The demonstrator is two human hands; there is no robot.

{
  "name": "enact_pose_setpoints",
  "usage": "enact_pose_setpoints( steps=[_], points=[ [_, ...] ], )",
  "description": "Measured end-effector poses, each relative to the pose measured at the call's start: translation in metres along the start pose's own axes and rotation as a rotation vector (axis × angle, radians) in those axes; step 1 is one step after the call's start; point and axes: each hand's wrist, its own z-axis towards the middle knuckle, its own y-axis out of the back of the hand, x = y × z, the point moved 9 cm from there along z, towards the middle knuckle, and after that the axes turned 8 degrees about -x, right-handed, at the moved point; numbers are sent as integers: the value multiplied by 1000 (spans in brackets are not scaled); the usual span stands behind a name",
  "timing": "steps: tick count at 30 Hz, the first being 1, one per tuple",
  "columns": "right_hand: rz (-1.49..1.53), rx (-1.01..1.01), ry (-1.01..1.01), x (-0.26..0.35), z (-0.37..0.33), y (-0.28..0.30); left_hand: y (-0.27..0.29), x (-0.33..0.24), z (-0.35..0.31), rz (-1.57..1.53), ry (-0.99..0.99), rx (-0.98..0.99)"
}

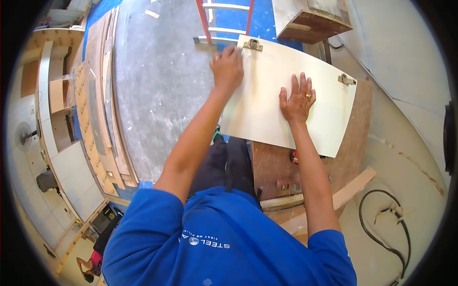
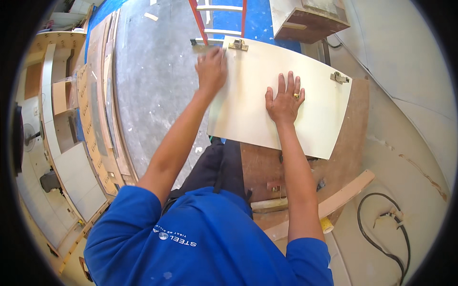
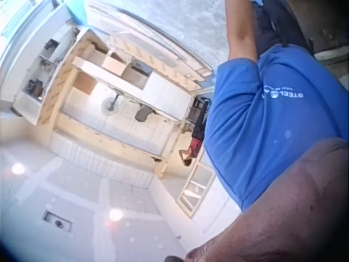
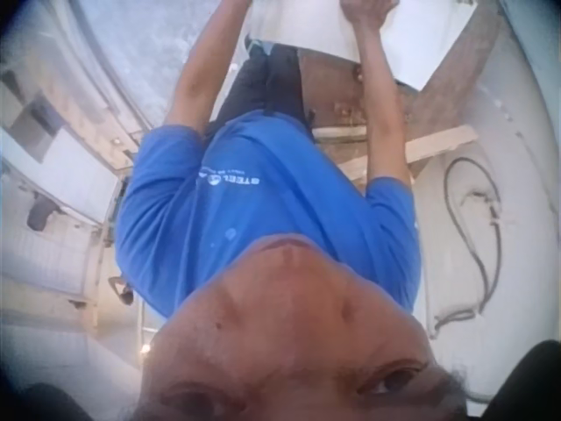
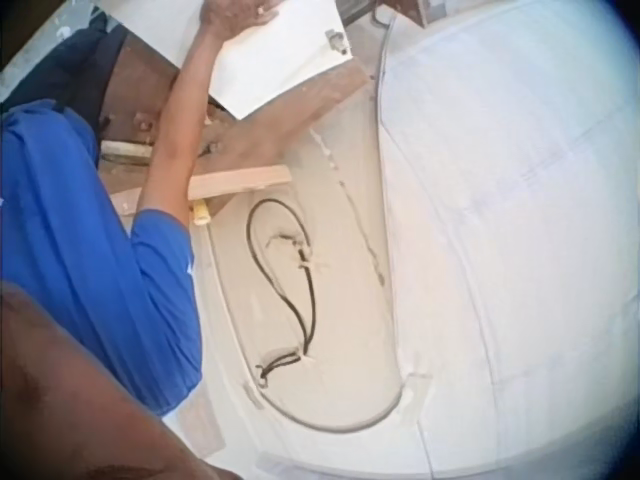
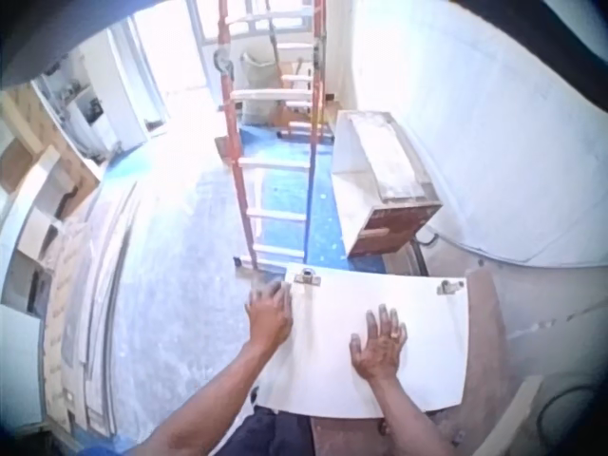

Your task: The person sands the edges and corners of a white cabinet door using a sanding block by hand, turning the door over to sand both sides.

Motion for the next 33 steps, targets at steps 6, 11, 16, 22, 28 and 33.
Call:
enact_pose_setpoints(
  steps=[6, 11, 16, 22, 28, 33],
  points=[
    [15, -12, 3, 2, 1, 0, -8, 5, 8, -24, 16, -12],
    [5, -7, -13, -3, 3, -1, -5, 6, -12, -35, 24, 21],
    [12, -12, -2, 1, 3, 1, -15, 3, 29, -73, 23, 14],
    [6, 18, -20, -1, 0, 1, -14, 10, 10, -105, 41, 45],
    [17, -52, 25, 5, 4, 5, -24, 10, 45, -103, 22, 42],
    [-14, -58, 16, -1, -1, 4, 14, 15, -45, -143, 38, 88]
  ],
)
